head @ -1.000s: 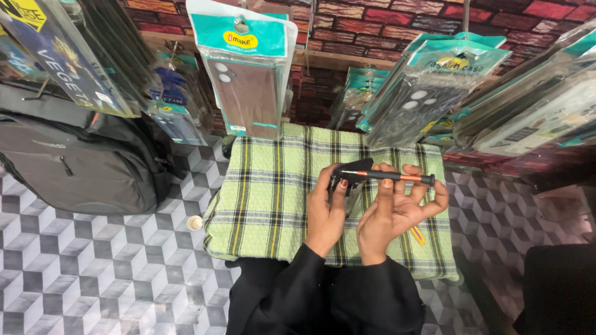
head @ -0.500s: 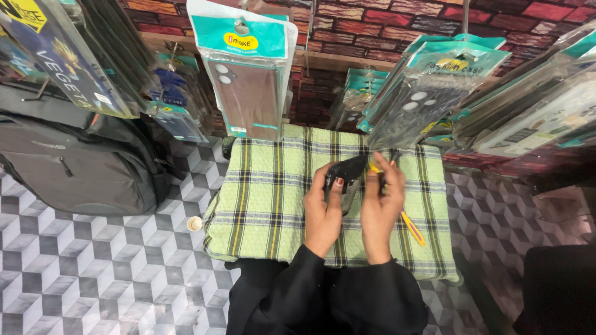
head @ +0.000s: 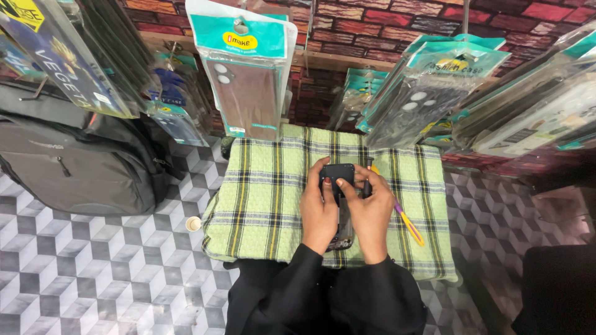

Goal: The person uses a screwdriver to remove screws from the back of a disassembled smartphone. They manipulate the phone's internal components and casing while seated on the floor.

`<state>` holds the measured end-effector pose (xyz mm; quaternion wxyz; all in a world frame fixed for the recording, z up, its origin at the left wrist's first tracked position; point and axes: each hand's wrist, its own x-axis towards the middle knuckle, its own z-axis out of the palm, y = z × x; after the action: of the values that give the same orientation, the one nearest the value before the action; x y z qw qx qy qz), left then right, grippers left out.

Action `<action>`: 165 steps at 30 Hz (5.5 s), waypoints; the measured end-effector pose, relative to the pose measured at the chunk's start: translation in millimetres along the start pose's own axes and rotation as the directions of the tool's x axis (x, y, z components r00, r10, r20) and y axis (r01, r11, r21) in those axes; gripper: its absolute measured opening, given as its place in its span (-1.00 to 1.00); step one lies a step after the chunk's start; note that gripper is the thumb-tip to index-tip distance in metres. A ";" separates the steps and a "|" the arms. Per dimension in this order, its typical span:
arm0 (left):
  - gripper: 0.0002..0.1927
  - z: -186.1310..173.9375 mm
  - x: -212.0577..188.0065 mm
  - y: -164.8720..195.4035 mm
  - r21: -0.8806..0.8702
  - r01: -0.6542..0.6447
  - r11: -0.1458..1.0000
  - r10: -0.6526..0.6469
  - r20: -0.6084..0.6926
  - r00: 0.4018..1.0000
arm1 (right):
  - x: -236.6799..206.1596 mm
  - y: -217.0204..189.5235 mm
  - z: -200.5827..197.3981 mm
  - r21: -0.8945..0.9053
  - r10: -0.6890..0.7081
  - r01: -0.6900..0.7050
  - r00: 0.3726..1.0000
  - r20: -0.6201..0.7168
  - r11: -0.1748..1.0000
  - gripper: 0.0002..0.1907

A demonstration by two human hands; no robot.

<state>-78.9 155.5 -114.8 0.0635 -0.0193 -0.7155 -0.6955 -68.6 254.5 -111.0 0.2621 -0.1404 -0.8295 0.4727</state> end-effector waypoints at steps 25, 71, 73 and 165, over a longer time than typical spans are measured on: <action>-0.76 3.8 -1.1 0.1 0.058 -0.065 0.996 0.067 -0.036 0.997 | 9.7 22.4 -2.6 0.306 0.169 -0.223 0.966 0.194 0.925 -0.55; -0.65 4.1 -4.5 5.0 -0.003 -0.046 0.999 0.046 0.000 0.999 | 9.8 1.1 -19.0 -0.041 -0.094 0.105 0.972 0.215 0.994 -0.30; -0.66 4.1 -4.4 4.2 -0.021 -0.044 0.999 0.045 0.012 0.999 | 9.2 2.1 -19.9 -0.041 -0.133 0.144 0.970 0.204 0.989 -0.30; -0.52 5.4 0.8 -12.4 -0.044 0.043 0.998 -0.047 -0.089 0.995 | -22.8 13.3 -8.7 0.589 -0.294 0.263 0.955 -0.045 0.764 -0.38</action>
<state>-81.5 160.5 -127.1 0.0797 0.0269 -0.6975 -0.7117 -45.1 256.6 -125.7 0.3391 0.0843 -0.6598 0.6652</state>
